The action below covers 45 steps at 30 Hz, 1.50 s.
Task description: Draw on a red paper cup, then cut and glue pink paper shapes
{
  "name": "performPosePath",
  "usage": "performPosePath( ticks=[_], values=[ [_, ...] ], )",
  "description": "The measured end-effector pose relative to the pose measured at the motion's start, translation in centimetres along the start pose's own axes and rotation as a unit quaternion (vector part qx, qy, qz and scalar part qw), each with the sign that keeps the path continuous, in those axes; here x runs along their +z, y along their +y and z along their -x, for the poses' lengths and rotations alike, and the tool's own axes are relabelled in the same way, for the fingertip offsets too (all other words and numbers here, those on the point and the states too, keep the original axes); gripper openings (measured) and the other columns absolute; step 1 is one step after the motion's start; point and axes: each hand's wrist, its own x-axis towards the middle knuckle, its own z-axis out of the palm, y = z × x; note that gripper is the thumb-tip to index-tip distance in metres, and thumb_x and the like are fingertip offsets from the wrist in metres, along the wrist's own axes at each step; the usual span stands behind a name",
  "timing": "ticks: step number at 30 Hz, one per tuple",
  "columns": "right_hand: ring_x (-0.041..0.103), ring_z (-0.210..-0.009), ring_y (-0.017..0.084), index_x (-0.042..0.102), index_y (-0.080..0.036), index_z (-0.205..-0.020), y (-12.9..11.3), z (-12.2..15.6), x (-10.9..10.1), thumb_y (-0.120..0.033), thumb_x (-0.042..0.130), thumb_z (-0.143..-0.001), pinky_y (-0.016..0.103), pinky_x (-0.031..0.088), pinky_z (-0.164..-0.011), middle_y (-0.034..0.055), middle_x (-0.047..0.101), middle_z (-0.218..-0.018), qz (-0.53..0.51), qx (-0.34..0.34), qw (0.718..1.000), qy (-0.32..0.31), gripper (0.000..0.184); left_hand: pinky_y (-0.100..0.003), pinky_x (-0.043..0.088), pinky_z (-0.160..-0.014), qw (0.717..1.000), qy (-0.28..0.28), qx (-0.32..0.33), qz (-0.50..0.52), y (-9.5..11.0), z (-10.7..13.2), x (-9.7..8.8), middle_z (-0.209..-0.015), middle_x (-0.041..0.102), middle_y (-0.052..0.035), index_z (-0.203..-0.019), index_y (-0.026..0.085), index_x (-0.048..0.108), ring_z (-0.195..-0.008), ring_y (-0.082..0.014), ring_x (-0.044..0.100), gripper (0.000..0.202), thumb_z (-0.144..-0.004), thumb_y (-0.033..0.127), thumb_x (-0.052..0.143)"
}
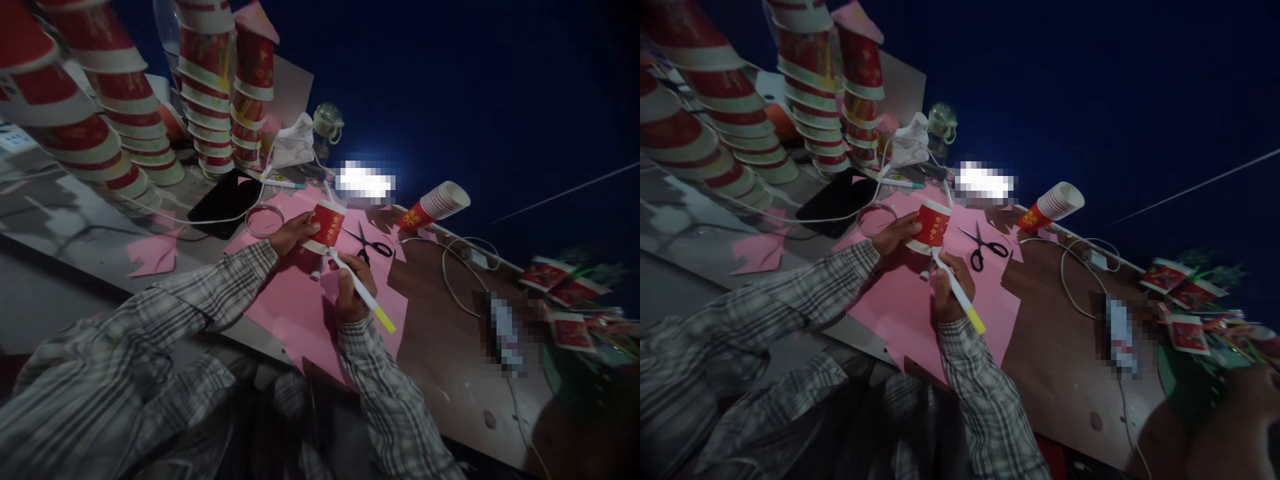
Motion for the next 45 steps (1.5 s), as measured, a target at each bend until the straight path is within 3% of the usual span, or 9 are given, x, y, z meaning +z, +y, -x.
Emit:
performPosePath(
  ticks=[6, 13, 19, 26, 32, 36, 42, 45],
  values=[
    [0.067, -0.078, 0.02, 0.067, -0.019, -0.103, -0.11, -0.06, -0.13, -0.036, 0.052, -0.091, 0.04, 0.057, -0.074, 0.0042, 0.069, -0.082, -0.006, 0.006, 1.0, 0.026, 0.025, -0.031, 0.048, -0.077, 1.0, 0.001, -0.008, 0.014, 0.17, 0.16, 0.29, -0.09, 0.07, -0.0059, -0.106, 0.012, 0.061, -0.077, -0.0163, 0.066, 0.044, -0.073, 0.034, 0.078],
    [0.068, -0.078, 0.02, 0.068, -0.019, -0.1, 0.01, -0.08, -0.17, -0.037, 0.052, -0.091, 0.038, 0.056, -0.072, 0.0048, 0.069, -0.083, 0.007, 0.027, 1.0, 0.007, 0.026, -0.031, 0.049, -0.075, 1.0, 0.003, -0.008, 0.021, 0.22, 0.08, 0.22, -0.09, 0.071, -0.0065, -0.107, 0.012, 0.062, -0.077, -0.017, 0.067, 0.043, -0.072, 0.033, 0.078],
    [0.067, -0.078, 0.02, 0.067, -0.018, -0.103, 0.38, -0.11, -0.18, -0.037, 0.055, -0.09, 0.038, 0.055, -0.073, 0.0038, 0.068, -0.082, -0.04, 0.055, 0.996, 0.056, 0.026, -0.033, 0.05, -0.078, 1.0, -0.008, -0.005, 0.01, 0.07, -0.16, -0.08, -0.094, 0.071, -0.0074, -0.106, 0.012, 0.063, -0.082, -0.0189, 0.068, 0.043, -0.073, 0.037, 0.078],
    [0.068, -0.08, 0.022, 0.067, -0.02, -0.102, -0.09, 0.29, -0.25, -0.036, 0.053, -0.091, 0.045, 0.056, -0.08, 0.0036, 0.069, -0.079, -0.006, -0.004, 1.0, 0.002, 0.024, -0.032, 0.049, -0.075, 1.0, -0.003, -0.007, 0.021, 0.03, -0.12, 0.02, -0.09, 0.071, -0.0067, -0.105, 0.012, 0.064, -0.077, -0.0179, 0.066, 0.043, -0.072, 0.037, 0.078],
    [0.067, -0.075, 0.02, 0.067, -0.02, -0.1, -0.21, 0.15, -0.25, -0.038, 0.053, -0.09, 0.039, 0.058, -0.07, 0.0039, 0.069, -0.082, 0.006, 0.023, 1.0, -0.006, 0.025, -0.033, 0.049, -0.077, 1.0, 0.005, -0.008, 0.021, 0.03, -0.2, 0.0, -0.089, 0.07, -0.0059, -0.104, 0.012, 0.063, -0.08, -0.0187, 0.067, 0.043, -0.071, 0.034, 0.079],
    [0.068, -0.079, 0.021, 0.067, -0.02, -0.1, -0.17, 0.11, -0.2, -0.035, 0.053, -0.091, 0.045, 0.057, -0.081, 0.0028, 0.069, -0.077, -0.004, -0.006, 1.0, 0.014, 0.023, -0.031, 0.049, -0.076, 0.999, 0.0, -0.007, 0.033, 0.1, -0.13, 0.13, -0.09, 0.07, -0.006, -0.104, 0.012, 0.064, -0.079, -0.0171, 0.066, 0.041, -0.073, 0.035, 0.078],
    [0.068, -0.076, 0.02, 0.067, -0.019, -0.1, -0.06, 0.16, -0.16, -0.038, 0.053, -0.09, 0.039, 0.058, -0.069, 0.0046, 0.069, -0.081, 0.016, 0.013, 1.0, 0.004, 0.026, -0.03, 0.049, -0.074, 1.0, 0.002, -0.011, 0.019, 0.1, -0.08, 0.03, -0.091, 0.07, -0.0061, -0.105, 0.013, 0.063, -0.078, -0.0169, 0.066, 0.043, -0.073, 0.036, 0.078],
    [0.067, -0.074, 0.02, 0.068, -0.019, -0.099, 0.23, 0.39, -0.27, -0.04, 0.052, -0.09, 0.043, 0.058, -0.075, 0.0034, 0.068, -0.077, 0.006, 0.033, 0.999, -0.003, 0.027, -0.03, 0.049, -0.074, 1.0, 0.014, -0.016, 0.017, 0.13, -0.14, -0.07, -0.092, 0.07, -0.0061, -0.106, 0.013, 0.062, -0.079, -0.0171, 0.067, 0.046, -0.07, 0.036, 0.08]
  ],
)
